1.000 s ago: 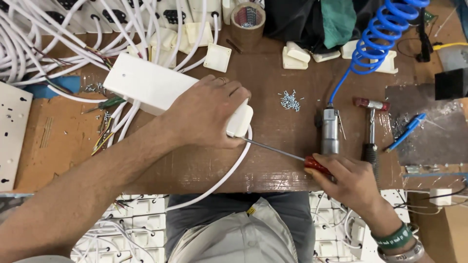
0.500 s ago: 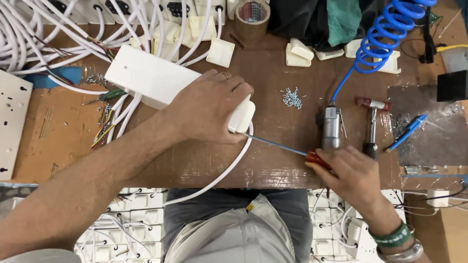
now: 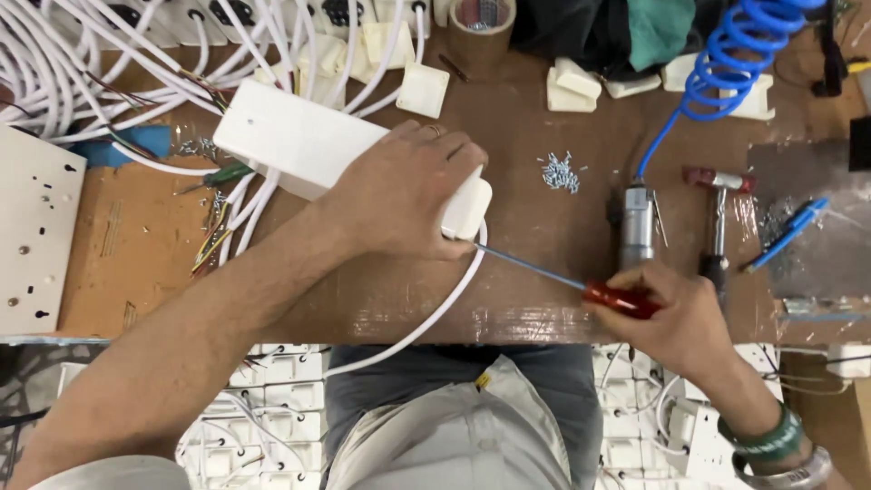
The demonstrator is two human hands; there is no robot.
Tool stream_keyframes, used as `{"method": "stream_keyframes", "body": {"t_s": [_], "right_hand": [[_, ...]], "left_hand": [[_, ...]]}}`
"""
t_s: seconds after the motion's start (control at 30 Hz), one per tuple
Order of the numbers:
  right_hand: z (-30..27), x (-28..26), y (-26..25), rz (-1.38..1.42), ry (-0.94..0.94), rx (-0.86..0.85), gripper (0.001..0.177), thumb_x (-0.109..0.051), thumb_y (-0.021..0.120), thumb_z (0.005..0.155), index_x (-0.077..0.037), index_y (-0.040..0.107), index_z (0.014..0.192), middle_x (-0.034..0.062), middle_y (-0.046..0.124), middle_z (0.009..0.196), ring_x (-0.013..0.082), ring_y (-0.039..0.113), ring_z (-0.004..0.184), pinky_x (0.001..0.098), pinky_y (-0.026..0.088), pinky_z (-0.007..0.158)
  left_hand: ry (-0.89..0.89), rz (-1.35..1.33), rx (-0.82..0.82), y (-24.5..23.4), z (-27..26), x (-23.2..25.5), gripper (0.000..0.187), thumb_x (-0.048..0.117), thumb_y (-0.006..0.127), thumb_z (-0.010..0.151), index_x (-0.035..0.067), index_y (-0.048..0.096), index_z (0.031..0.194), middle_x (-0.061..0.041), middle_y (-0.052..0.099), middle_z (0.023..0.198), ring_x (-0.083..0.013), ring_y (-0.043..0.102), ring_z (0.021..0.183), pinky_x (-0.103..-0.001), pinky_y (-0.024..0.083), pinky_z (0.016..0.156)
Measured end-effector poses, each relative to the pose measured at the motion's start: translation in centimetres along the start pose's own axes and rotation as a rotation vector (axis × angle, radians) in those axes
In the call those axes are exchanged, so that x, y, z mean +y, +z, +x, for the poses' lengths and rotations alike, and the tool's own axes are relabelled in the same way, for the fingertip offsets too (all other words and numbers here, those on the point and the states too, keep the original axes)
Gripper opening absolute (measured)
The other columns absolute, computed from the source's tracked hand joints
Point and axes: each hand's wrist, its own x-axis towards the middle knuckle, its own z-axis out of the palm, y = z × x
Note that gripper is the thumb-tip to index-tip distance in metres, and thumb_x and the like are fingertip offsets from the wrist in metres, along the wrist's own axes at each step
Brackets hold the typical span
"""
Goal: Assembling, wiring, and securing components of electrical power boxes at a factory workbench.
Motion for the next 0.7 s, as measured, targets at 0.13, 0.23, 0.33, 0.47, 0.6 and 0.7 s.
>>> {"method": "stream_keyframes", "body": {"t_s": [0.13, 0.23, 0.33, 0.47, 0.6, 0.7], "right_hand": [[-0.3, -0.8, 0.3, -0.429, -0.584, 0.349, 0.032, -0.032, 0.084, 0.083, -0.004, 0.074, 0.094, 0.0074, 0.071, 0.077, 0.0139, 0.063, 0.068, 0.0278, 0.051, 0.061], [0.8, 0.8, 0.4, -0.24, -0.22, 0.121, 0.028, -0.032, 0.082, 0.083, -0.006, 0.078, 0.093, 0.0063, 0.07, 0.068, 0.0144, 0.062, 0.057, 0.0286, 0.049, 0.051], [2.1, 6.1, 1.0, 0.373, 0.31, -0.305, 0.033, -0.036, 0.079, 0.092, -0.003, 0.08, 0.097, 0.0062, 0.067, 0.065, 0.0115, 0.051, 0.047, 0.0265, 0.039, 0.041], [1.8, 0.9, 0.2, 0.283, 0.158, -0.227, 0.034, -0.023, 0.09, 0.07, -0.005, 0.071, 0.092, 0.0015, 0.072, 0.073, 0.0097, 0.066, 0.058, 0.028, 0.052, 0.048], [0.5, -1.6, 0.0, -0.141, -0.531, 0.262, 0.029, -0.028, 0.083, 0.082, -0.004, 0.074, 0.095, 0.0029, 0.07, 0.086, 0.0111, 0.065, 0.071, 0.0261, 0.052, 0.062], [0.7, 1.0, 0.9, -0.147, -0.534, 0.273, 0.027, -0.027, 0.082, 0.085, -0.004, 0.076, 0.098, 0.0026, 0.07, 0.086, 0.0095, 0.066, 0.069, 0.0247, 0.054, 0.059]], "left_hand": [[-0.013, 0.004, -0.012, -0.2, -0.1, -0.2, 0.078, 0.051, 0.086, 0.065, 0.0, 0.058, 0.116, -0.018, 0.065, 0.107, -0.0363, 0.064, 0.103, -0.047, 0.047, 0.093], [-0.006, 0.017, 0.01, 0.3, 0.2, -0.5, 0.079, 0.052, 0.087, 0.064, -0.001, 0.058, 0.116, -0.019, 0.065, 0.106, -0.0366, 0.064, 0.102, -0.047, 0.047, 0.093], [0.001, 0.036, 0.015, 0.3, 0.2, -0.4, 0.08, 0.052, 0.087, 0.062, 0.0, 0.058, 0.115, -0.019, 0.065, 0.106, -0.0366, 0.064, 0.102, -0.047, 0.047, 0.093], [0.0, 0.009, 0.025, -0.1, 0.2, -0.3, 0.078, 0.05, 0.088, 0.064, 0.001, 0.057, 0.116, -0.018, 0.064, 0.106, -0.0366, 0.064, 0.104, -0.048, 0.047, 0.094], [0.013, 0.012, 0.021, -0.1, 0.0, -0.2, 0.078, 0.05, 0.089, 0.063, 0.001, 0.057, 0.115, -0.018, 0.064, 0.107, -0.0367, 0.064, 0.103, -0.048, 0.047, 0.094], [0.019, 0.026, 0.033, -0.1, 0.2, -0.2, 0.079, 0.05, 0.089, 0.061, 0.001, 0.058, 0.115, -0.018, 0.064, 0.107, -0.0371, 0.065, 0.102, -0.048, 0.047, 0.092]]}}
